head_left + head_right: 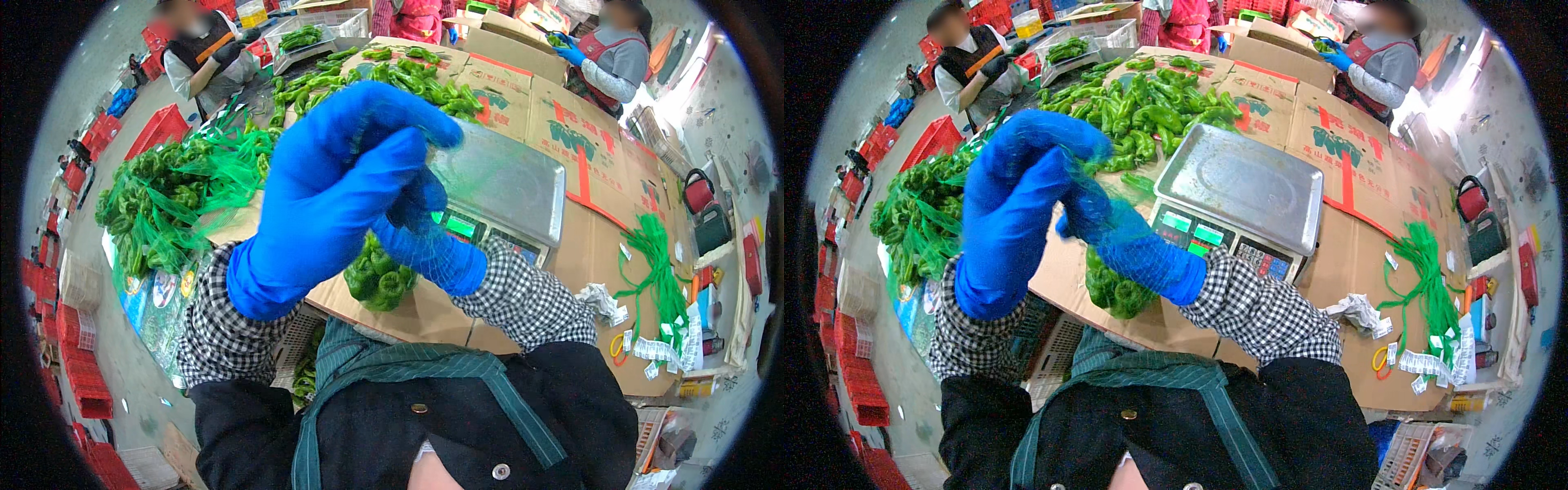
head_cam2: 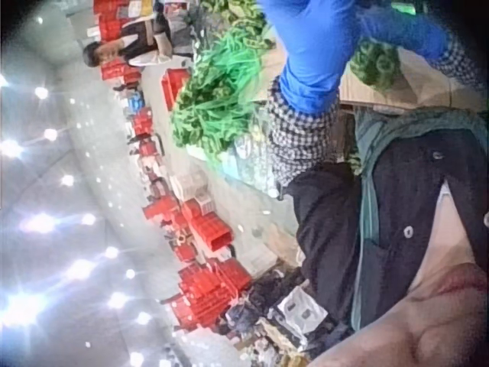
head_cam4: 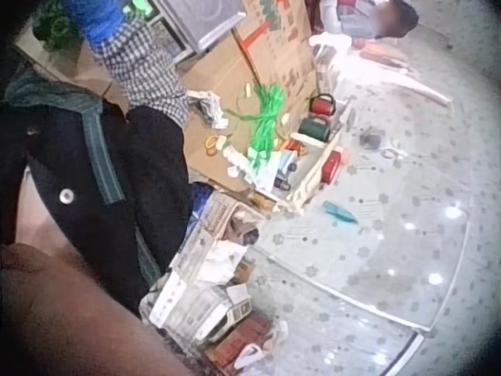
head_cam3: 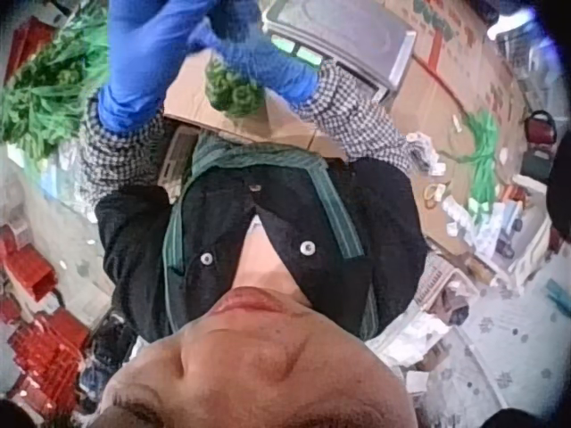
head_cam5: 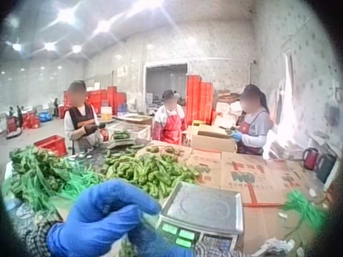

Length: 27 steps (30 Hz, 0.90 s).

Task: The person selects green peppers from a pile, places them on a digital scale, and then packs them into green mesh bags. The person repeats this process multiple times, handling peppers and bags by hand.

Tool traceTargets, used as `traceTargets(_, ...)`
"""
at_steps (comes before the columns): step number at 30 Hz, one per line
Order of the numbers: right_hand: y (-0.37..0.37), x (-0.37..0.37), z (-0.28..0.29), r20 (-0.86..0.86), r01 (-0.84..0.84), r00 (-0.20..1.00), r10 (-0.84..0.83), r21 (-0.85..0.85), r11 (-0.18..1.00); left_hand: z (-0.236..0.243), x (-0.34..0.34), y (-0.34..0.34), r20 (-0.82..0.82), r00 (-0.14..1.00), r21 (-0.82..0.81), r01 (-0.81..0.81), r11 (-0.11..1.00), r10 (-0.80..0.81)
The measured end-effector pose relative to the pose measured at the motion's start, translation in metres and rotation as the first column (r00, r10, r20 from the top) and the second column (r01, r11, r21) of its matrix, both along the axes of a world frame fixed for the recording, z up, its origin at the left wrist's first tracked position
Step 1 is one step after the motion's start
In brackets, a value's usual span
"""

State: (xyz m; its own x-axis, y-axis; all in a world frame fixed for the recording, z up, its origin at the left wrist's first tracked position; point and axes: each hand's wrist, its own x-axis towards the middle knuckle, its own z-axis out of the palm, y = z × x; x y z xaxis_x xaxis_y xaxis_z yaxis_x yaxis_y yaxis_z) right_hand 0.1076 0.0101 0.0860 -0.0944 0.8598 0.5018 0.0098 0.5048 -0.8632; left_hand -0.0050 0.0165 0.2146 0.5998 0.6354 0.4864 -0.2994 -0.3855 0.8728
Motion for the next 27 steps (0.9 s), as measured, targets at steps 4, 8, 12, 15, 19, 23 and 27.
traceTargets(4,0.001,0.004,0.044,-0.322,-0.227,0.940,0.110,-0.353,0.908,-0.023,-0.040,0.043,0.277,0.955,0.069,-0.133,0.989,0.109)
traceTargets(8,-0.007,0.006,0.085,-0.357,-0.199,0.931,0.081,-0.309,0.930,-0.094,-0.032,0.063,0.046,0.937,-0.198,-0.332,0.922,0.347)
traceTargets(12,-0.002,0.011,0.096,-0.304,-0.179,0.946,0.114,-0.196,0.964,-0.164,-0.030,0.053,-0.168,0.985,-0.114,-0.050,0.992,0.030)
traceTargets(15,-0.004,0.005,0.102,-0.230,-0.177,0.966,0.121,-0.242,0.954,-0.151,0.007,0.000,-0.335,0.935,-0.150,0.067,0.986,-0.114)
traceTargets(19,-0.016,0.011,0.122,-0.137,-0.094,0.987,0.087,-0.040,0.995,-0.188,0.020,0.014,-0.119,0.991,-0.356,-0.098,0.929,0.059)
traceTargets(23,0.003,0.067,0.117,-0.315,-0.064,0.945,0.089,0.088,0.994,-0.134,-0.011,0.013,-0.055,0.998,-0.390,-0.003,0.921,-0.020)
traceTargets(27,0.073,0.145,0.020,-0.197,0.247,0.940,-0.280,-0.176,0.953,-0.105,-0.019,0.020,-0.038,0.989,-0.381,0.115,0.917,-0.140)
